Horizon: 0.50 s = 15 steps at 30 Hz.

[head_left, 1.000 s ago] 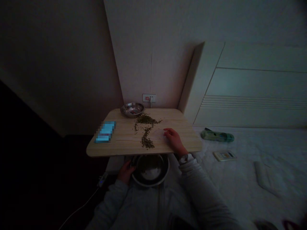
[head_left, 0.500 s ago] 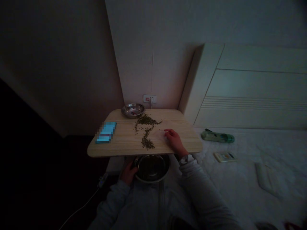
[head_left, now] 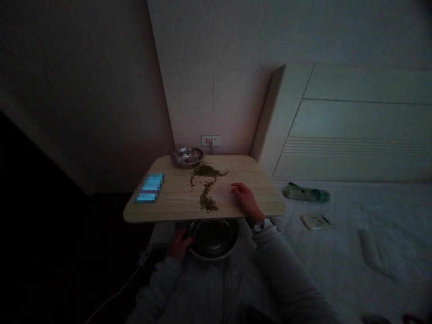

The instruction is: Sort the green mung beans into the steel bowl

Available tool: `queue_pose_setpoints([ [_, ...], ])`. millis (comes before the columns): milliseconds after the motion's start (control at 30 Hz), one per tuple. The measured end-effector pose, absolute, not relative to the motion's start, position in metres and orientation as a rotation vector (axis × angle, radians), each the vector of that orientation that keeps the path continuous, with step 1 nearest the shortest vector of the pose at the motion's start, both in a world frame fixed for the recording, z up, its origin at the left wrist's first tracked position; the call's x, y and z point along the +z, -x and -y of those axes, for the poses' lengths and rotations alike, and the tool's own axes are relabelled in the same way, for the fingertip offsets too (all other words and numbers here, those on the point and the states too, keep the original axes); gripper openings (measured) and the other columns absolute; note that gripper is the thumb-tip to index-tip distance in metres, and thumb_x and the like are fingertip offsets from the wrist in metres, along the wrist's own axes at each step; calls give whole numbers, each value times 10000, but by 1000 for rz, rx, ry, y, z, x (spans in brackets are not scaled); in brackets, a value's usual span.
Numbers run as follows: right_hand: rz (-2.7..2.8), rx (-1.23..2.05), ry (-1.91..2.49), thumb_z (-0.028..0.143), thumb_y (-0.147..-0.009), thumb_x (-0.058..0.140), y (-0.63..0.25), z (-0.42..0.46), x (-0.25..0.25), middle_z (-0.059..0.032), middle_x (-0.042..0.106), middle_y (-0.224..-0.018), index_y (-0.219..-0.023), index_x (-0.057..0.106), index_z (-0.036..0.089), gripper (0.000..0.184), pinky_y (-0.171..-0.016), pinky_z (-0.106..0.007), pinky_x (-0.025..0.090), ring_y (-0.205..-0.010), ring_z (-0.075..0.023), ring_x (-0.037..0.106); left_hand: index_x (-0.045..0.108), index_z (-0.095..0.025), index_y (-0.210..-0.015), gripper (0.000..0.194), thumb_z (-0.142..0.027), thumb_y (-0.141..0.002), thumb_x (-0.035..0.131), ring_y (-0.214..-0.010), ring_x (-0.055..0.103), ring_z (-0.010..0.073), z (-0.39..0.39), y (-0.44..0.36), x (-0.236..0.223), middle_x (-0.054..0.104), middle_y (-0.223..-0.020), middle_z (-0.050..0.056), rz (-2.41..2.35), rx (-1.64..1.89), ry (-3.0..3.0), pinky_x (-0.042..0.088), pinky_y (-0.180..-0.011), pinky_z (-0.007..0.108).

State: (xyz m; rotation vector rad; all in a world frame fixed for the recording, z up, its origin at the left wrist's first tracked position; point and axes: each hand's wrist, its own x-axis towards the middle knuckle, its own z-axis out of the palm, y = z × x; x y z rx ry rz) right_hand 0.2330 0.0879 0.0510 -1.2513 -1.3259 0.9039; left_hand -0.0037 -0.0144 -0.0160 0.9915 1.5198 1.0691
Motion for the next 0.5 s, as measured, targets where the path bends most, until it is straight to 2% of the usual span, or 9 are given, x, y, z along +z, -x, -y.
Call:
queue_pose_setpoints([
  [200, 1318, 914, 1225, 290, -629, 487, -234, -90, 48, 16, 572, -623, -837, 571, 173, 252, -656, -265, 379, -640, -135, 520, 657, -142, -910, 440, -196, -491, 535, -933, 593, 256, 15, 7, -18, 701, -899, 51, -1501, 1174, -900, 446, -823, 346],
  [367, 1324, 899, 1233, 284, -638, 486, -233, -90, 48, 11, 587, -635, -838, 578, 175, 245, -656, -269, 384, -646, -141, 526, 674, -178, -838, 383, -173, -485, 527, -887, 606, 260, 14, 15, -12, 709, -807, 25, -1618, 1177, -856, 458, -790, 349],
  [500, 1338, 877, 1232, 280, -643, 478, -233, -89, 49, 11, 587, -629, -839, 581, 175, 245, -661, -272, 387, -648, -143, 529, 663, -159, -880, 373, -214, -534, 538, -897, 605, 245, 12, 23, -13, 699, -865, 47, -1669, 1210, -817, 456, -797, 336],
])
